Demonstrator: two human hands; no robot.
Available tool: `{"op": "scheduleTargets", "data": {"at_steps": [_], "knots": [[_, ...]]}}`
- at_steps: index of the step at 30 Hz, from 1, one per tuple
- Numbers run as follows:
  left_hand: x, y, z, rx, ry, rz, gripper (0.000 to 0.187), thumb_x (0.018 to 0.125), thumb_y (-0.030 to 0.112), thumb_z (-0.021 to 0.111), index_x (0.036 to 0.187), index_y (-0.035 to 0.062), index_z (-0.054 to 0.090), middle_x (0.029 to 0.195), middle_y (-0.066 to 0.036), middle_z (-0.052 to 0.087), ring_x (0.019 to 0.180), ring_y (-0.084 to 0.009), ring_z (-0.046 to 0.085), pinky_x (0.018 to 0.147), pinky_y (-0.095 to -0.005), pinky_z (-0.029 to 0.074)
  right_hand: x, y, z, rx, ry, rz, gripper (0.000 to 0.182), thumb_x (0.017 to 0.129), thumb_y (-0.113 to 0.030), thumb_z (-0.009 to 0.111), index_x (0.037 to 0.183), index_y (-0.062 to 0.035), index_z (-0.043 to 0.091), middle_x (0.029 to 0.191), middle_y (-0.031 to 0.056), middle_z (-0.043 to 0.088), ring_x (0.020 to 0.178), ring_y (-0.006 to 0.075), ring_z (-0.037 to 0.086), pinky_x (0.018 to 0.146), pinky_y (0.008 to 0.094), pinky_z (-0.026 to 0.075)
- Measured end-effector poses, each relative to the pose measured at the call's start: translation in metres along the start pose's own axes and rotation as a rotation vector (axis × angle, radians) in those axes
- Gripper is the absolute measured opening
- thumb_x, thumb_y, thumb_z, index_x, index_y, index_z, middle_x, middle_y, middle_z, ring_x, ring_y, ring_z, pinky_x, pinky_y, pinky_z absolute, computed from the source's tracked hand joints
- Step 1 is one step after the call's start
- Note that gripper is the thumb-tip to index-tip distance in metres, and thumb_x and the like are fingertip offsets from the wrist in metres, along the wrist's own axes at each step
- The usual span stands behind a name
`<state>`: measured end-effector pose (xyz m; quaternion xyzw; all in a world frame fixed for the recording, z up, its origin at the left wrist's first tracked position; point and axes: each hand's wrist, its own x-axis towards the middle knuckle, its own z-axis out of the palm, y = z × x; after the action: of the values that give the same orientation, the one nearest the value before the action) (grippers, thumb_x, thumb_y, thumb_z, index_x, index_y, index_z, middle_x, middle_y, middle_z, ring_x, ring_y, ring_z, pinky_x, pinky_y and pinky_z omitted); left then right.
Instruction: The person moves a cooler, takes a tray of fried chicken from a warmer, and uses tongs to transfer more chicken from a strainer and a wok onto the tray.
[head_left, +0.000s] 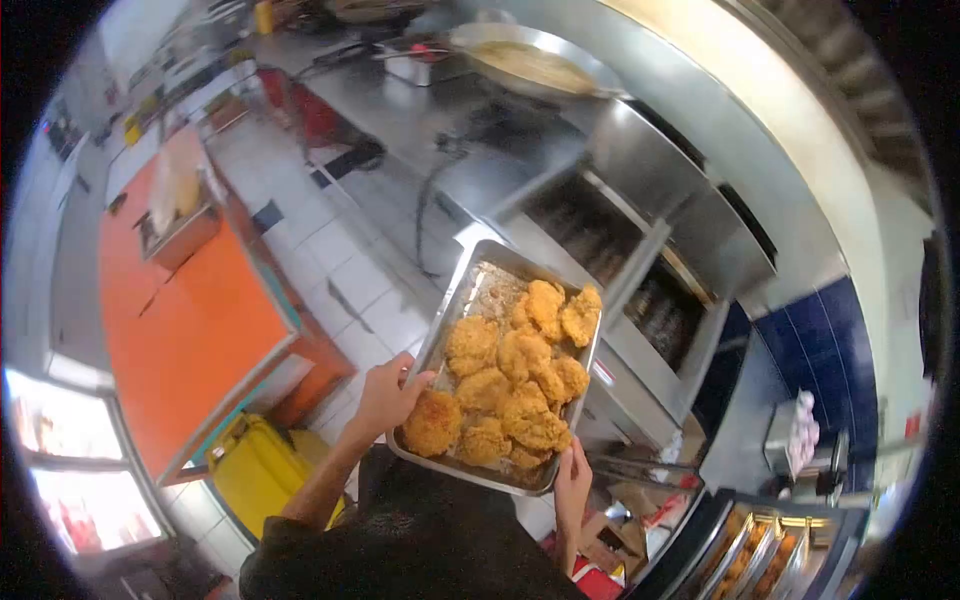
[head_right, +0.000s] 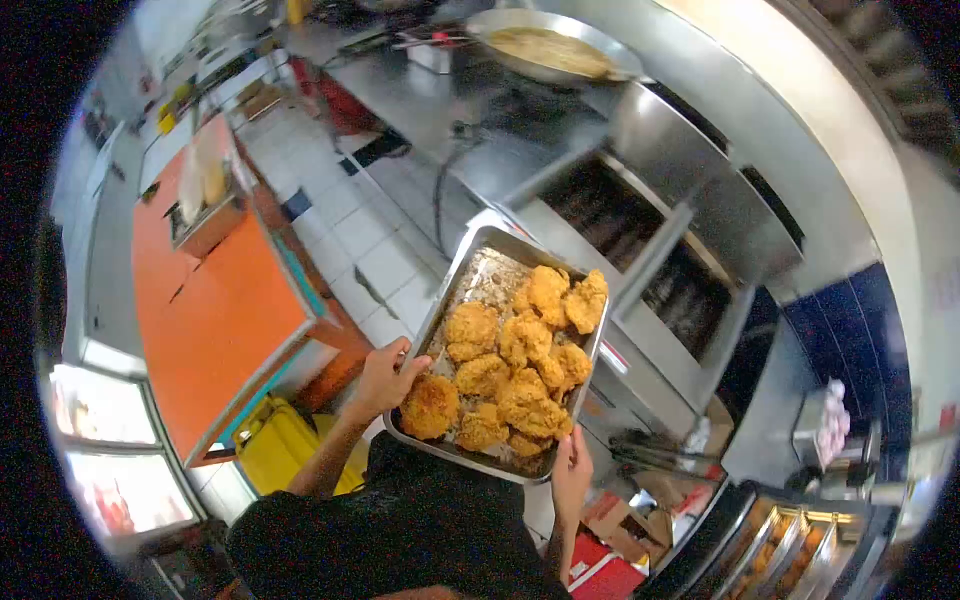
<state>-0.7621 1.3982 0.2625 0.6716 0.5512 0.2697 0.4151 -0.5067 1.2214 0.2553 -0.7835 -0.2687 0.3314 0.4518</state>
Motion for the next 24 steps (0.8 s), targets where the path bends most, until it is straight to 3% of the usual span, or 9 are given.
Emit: {"op": "scheduleTargets", "data": {"at_steps": [5,6,11,12,13,17,19,21,24], "knots": [[0.012,-0.035,-0.019,0.208,0.289,-0.011,0.026,0.084,0.023,0.066,0.080,0.0006,0.053,0.051,-0.013,0.045,0.047,-0.0234,0.038,0.049,-0.0365,0.035,0.085,0.015,0.056,-0.172,-0.172,-0.229,0.048,0.096,-0.033,0.049,0.129,-0.0001,0.051,0.106,0.0185,0.066,0.084,0.0180,0.063,0.076,0.0301,0.048],[-0.016,0.000,0.069,0.176,0.310,-0.042,0.027,0.084,0.023,0.066,0.079,0.0005,0.052,0.051,-0.013,0.043,0.047,-0.0232,0.036,0.048,-0.0367,0.034,0.111,0.053,-0.026,-0.243,-0.205,-0.225,0.047,0.095,-0.033,0.050,0.129,-0.0001,0.051,0.103,0.0188,0.066,0.081,0.0190,0.063,0.073,0.0307,0.048],[-0.029,-0.012,0.138,0.149,0.495,-0.049,0.031,0.084,0.024,0.067,0.076,-0.0003,0.049,0.053,-0.012,0.042,0.048,-0.0196,0.035,0.047,-0.0361,0.033,0.169,0.069,-0.056,-0.482,-0.329,-0.344,0.054,0.094,-0.044,0.047,0.131,-0.0039,0.051,0.070,0.0170,0.064,0.062,0.0260,0.062,0.062,0.0369,0.046],[-0.031,-0.021,0.151,0.063,0.515,-0.099,0.032,0.083,0.025,0.067,0.074,-0.0008,0.049,0.053,-0.011,0.043,0.049,-0.0177,0.036,0.047,-0.0357,0.033,0.177,0.071,-0.064,-0.450,-0.341,-0.398,0.056,0.093,-0.047,0.045,0.130,-0.0051,0.051,0.068,0.0204,0.063,0.065,0.0339,0.063,0.063,0.0433,0.047],[-0.035,-0.020,0.192,-0.073,0.452,-0.117,0.034,0.083,0.025,0.068,0.072,-0.0013,0.049,0.053,-0.010,0.044,0.050,-0.0157,0.036,0.047,-0.0354,0.033,0.169,0.083,-0.110,-0.473,-0.252,-0.364,0.056,0.093,-0.047,0.045,0.130,-0.0051,0.051,0.068,0.0204,0.063,0.065,0.0339,0.063,0.063,0.0433,0.047],[-0.059,-0.001,0.212,0.035,0.513,-0.040,0.036,0.083,0.030,0.067,0.074,-0.0024,0.056,0.054,-0.010,0.049,0.051,-0.0132,0.041,0.048,-0.0328,0.036,0.163,0.084,-0.137,-0.511,-0.329,-0.337,0.053,0.092,-0.046,0.045,0.125,-0.0055,0.054,0.084,0.0302,0.063,0.083,0.0468,0.062,0.078,0.0503,0.048],[-0.069,-0.023,0.220,0.113,0.482,-0.065,0.038,0.083,0.035,0.066,0.079,-0.0025,0.060,0.062,-0.015,0.056,0.054,-0.0213,0.052,0.052,-0.0352,0.040,0.157,0.097,-0.144,-0.491,-0.318,-0.413,0.054,0.091,-0.047,0.045,0.126,-0.0060,0.054,0.087,0.0302,0.064,0.084,0.0470,0.061,0.079,0.0506,0.047],[-0.081,-0.063,0.227,0.274,0.606,0.154,0.037,0.089,0.030,0.062,0.069,0.0032,0.046,0.052,-0.003,0.035,0.049,-0.0142,0.034,0.049,-0.0345,0.029,0.147,0.112,-0.154,-0.456,-0.384,-0.377,0.057,0.091,-0.047,0.044,0.125,-0.0019,0.052,0.088,0.0319,0.063,0.086,0.0476,0.061,0.080,0.0513,0.047],[-0.120,-0.019,0.222,0.253,0.514,0.095,0.043,0.088,0.035,0.061,0.067,0.0023,0.043,0.051,-0.007,0.032,0.049,-0.0204,0.035,0.050,-0.0375,0.031,0.111,0.132,-0.169,-0.552,-0.338,-0.433,0.056,0.091,-0.047,0.044,0.121,0.0001,0.053,0.087,0.0328,0.062,0.085,0.0481,0.061,0.079,0.0521,0.046]]}}
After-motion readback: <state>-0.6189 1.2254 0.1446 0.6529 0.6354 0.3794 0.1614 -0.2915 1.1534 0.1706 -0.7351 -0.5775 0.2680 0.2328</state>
